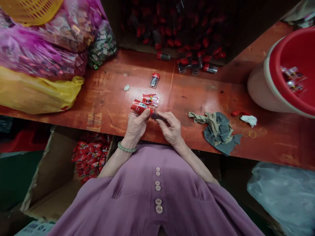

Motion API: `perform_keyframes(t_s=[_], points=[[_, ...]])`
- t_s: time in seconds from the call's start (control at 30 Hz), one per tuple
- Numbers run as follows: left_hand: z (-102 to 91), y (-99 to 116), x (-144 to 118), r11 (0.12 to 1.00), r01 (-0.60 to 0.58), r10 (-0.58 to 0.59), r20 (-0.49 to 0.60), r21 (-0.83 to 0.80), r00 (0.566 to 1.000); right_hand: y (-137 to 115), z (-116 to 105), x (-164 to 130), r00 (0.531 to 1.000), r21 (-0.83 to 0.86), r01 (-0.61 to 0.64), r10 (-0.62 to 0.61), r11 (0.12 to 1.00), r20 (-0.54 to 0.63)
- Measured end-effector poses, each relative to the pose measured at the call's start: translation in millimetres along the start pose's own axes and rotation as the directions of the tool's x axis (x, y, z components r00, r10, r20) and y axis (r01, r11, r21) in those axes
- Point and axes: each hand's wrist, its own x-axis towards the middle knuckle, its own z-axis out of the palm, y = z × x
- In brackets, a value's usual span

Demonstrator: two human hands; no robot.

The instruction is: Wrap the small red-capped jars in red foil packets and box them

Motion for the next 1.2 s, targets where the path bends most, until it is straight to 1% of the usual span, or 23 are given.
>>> perform_keyframes(t_s=[0.07, 0.13, 0.17, 0.23, 0.3, 0.4, 0.47, 0.53, 0.57, 0.6, 0.67, 0.73, 0.8, 0.87, 0.93, 1.0, 1.1, 1.2], points=[[-4.5, 0, -3, 1.000, -0.012, 0.011, 0.044, 0.019, 0.999, -5, 2, -2, 0.997, 0.067, -0.074, 0.073, 0.995, 0.023], [-8.3, 0, -6, 1.000, 0.007, -0.009, 0.058, 0.027, 0.998, -9, 6, -2, 0.981, 0.191, -0.193, 0.182, 0.963, 0.073], [-9.9, 0, -6, 0.999, 0.026, -0.027, 0.058, 0.020, 0.998, -10, 9, -1, 0.972, 0.250, -0.234, 0.216, 0.940, 0.096], [-12.8, 1, -6, 0.998, 0.057, -0.056, 0.062, -0.017, 0.997, -10, 14, 1, 0.967, 0.336, -0.253, 0.232, 0.907, 0.104], [-15.0, 1, -6, 0.995, 0.062, -0.058, 0.051, -0.077, 0.997, -8, 18, 3, 0.974, 0.388, -0.225, 0.213, 0.894, 0.073], [-16.7, 0, -7, 0.990, 0.045, -0.047, -0.008, -0.130, 0.999, -3, 21, 5, 0.985, 0.360, -0.171, 0.170, 0.917, 0.036], [-16.7, -2, -9, 0.994, 0.049, -0.052, -0.030, -0.101, 0.998, 1, 20, 6, 0.992, 0.270, -0.120, 0.123, 0.955, 0.009], [-16.2, -4, -11, 0.996, 0.071, -0.072, -0.019, -0.054, 0.997, 4, 18, 7, 0.997, 0.187, -0.069, 0.075, 0.980, -0.021], [-15.9, -4, -12, 0.996, 0.082, -0.083, -0.009, -0.036, 0.997, 5, 17, 8, 0.997, 0.177, -0.062, 0.068, 0.982, -0.026], [-15.7, -4, -12, 0.995, 0.095, -0.095, 0.002, -0.024, 0.995, 7, 16, 9, 0.997, 0.192, -0.077, 0.081, 0.978, -0.015], [-15.6, -4, -12, 0.993, 0.116, -0.116, 0.022, -0.020, 0.993, 9, 16, 11, 0.988, 0.267, -0.155, 0.149, 0.951, 0.041], [-15.4, -2, -11, 0.992, 0.114, -0.113, 0.022, -0.046, 0.993, 10, 17, 14, 0.973, 0.328, -0.228, 0.207, 0.917, 0.098], [-14.9, 0, -11, 0.993, 0.083, -0.084, -0.003, -0.088, 0.996, 9, 18, 16, 0.973, 0.327, -0.229, 0.202, 0.917, 0.113], [-14.1, 2, -12, 0.992, 0.061, -0.063, -0.015, -0.112, 0.998, 6, 19, 18, 0.980, 0.297, -0.190, 0.163, 0.936, 0.115], [-13.5, 4, -15, 0.992, 0.066, -0.067, -0.002, -0.105, 0.998, 5, 20, 18, 0.983, 0.296, -0.168, 0.137, 0.940, 0.124], [-13.9, 5, -18, 0.993, 0.083, -0.082, 0.005, -0.089, 0.997, 4, 22, 18, 0.983, 0.329, -0.169, 0.135, 0.929, 0.124], [-16.8, 5, -23, 0.991, 0.110, -0.110, -0.002, -0.072, 0.994, 4, 27, 17, 0.975, 0.358, -0.212, 0.174, 0.909, 0.137], [-22.6, 6, -25, 0.990, 0.126, -0.128, -0.024, -0.055, 0.992, 5, 33, 16, 0.950, 0.342, -0.301, 0.248, 0.890, 0.191]])
